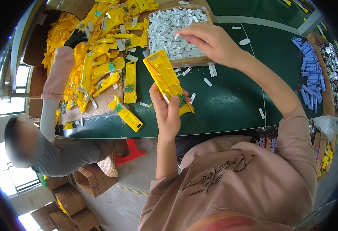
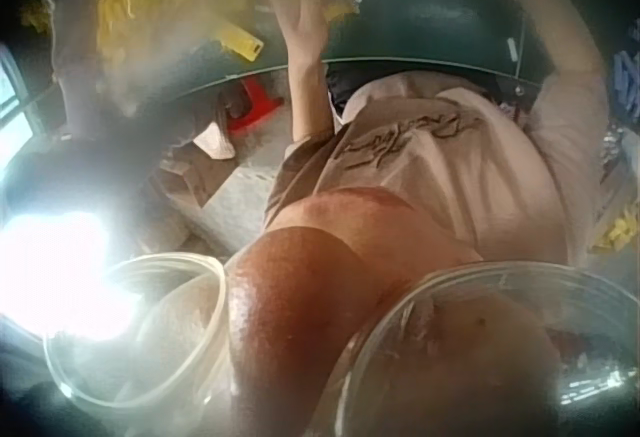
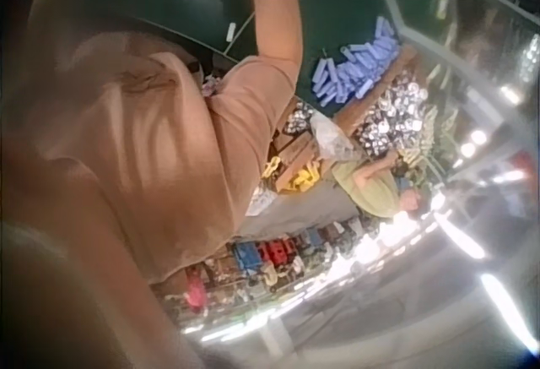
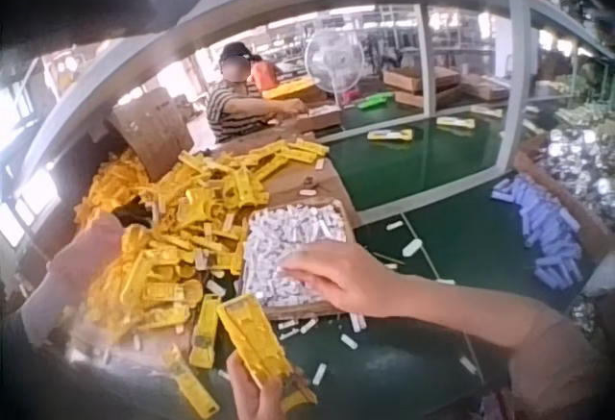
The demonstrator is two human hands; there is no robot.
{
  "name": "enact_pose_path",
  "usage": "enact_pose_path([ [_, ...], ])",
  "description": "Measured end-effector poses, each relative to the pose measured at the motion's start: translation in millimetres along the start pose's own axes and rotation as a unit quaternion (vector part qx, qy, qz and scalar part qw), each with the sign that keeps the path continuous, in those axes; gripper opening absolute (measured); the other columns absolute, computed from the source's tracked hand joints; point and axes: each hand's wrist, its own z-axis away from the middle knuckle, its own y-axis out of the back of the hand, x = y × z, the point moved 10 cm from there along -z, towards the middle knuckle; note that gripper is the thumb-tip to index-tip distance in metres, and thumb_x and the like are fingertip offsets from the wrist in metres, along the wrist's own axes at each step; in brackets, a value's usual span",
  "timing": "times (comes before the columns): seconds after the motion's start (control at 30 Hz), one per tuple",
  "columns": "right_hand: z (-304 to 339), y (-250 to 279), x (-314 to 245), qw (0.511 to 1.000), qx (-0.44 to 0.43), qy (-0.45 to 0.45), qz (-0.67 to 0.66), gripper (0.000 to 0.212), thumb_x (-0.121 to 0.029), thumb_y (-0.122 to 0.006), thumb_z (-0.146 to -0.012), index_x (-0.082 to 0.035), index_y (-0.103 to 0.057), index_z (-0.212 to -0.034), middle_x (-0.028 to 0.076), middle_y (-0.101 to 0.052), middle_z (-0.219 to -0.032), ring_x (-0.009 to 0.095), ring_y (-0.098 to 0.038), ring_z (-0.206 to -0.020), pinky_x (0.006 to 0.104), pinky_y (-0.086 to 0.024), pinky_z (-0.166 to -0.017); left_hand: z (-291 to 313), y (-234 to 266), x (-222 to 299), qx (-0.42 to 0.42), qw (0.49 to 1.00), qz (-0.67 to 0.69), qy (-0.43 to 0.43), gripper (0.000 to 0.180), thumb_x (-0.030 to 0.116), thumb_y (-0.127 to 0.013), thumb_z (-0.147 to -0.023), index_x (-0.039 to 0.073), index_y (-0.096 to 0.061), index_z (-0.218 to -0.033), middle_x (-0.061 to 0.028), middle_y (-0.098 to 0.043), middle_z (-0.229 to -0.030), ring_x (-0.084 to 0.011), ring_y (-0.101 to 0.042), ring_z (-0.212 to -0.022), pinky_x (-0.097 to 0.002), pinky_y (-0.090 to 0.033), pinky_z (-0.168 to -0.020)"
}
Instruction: Manually assembling small electronic components into plastic housings at a factory workstation.
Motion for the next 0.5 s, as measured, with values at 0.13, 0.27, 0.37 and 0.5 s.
enact_pose_path([
  [0.13, 10.0, 49.3, -71.6, 0.997, 0.029, 0.07, 0.028, 0.014, -0.005, -0.059, -0.077, -0.007, -0.058, -0.091, 0.006, -0.059, -0.083, 0.023, -0.056, -0.077, 0.0307, -0.044, -0.066, 16.1, -26.5, 31.3, -0.043, 0.996, -0.035, -0.071, 0.048, 0.005, -0.039, -0.08, 0.0, -0.022, -0.124, -0.0181, -0.045, -0.109, -0.0203, -0.054, -0.081, -0.033, -0.05, -0.066],
  [0.27, 22.7, 67.6, -92.1, 0.995, 0.075, 0.065, -0.03, 0.014, -0.004, -0.059, -0.076, -0.008, -0.058, -0.089, 0.005, -0.057, -0.08, 0.023, -0.055, -0.072, 0.0297, -0.043, -0.063, 29.1, -39.7, 47.4, -0.048, 0.992, -0.054, -0.104, 0.05, 0.004, -0.038, -0.079, 0.0, -0.019, -0.125, -0.0193, -0.044, -0.11, -0.0206, -0.055, -0.08, -0.0327, -0.049, -0.066],
  [0.37, 26.0, 61.8, -93.7, 0.989, 0.032, 0.063, -0.127, 0.011, -0.001, -0.05, -0.082, -0.002, -0.057, -0.09, 0.009, -0.059, -0.085, 0.019, -0.056, -0.072, 0.0243, -0.044, -0.064, 31.9, -46.3, 52.1, -0.063, 0.991, -0.053, -0.106, 0.05, 0.004, -0.038, -0.079, -0.001, -0.019, -0.126, -0.0192, -0.044, -0.11, -0.0206, -0.055, -0.079, -0.0326, -0.049, -0.065],
  [0.5, 37.0, 54.6, -80.6, 0.987, 0.051, 0.011, -0.152, 0.011, -0.004, -0.048, -0.085, 0.0, -0.056, -0.092, 0.008, -0.056, -0.086, 0.016, -0.055, -0.072, 0.0229, -0.044, -0.063, 32.8, -54.9, 50.3, -0.078, 0.99, -0.052, -0.101, 0.048, 0.005, -0.039, -0.081, -0.001, -0.02, -0.125, -0.0186, -0.044, -0.11, -0.0204, -0.055, -0.08, -0.0328, -0.05, -0.066],
])
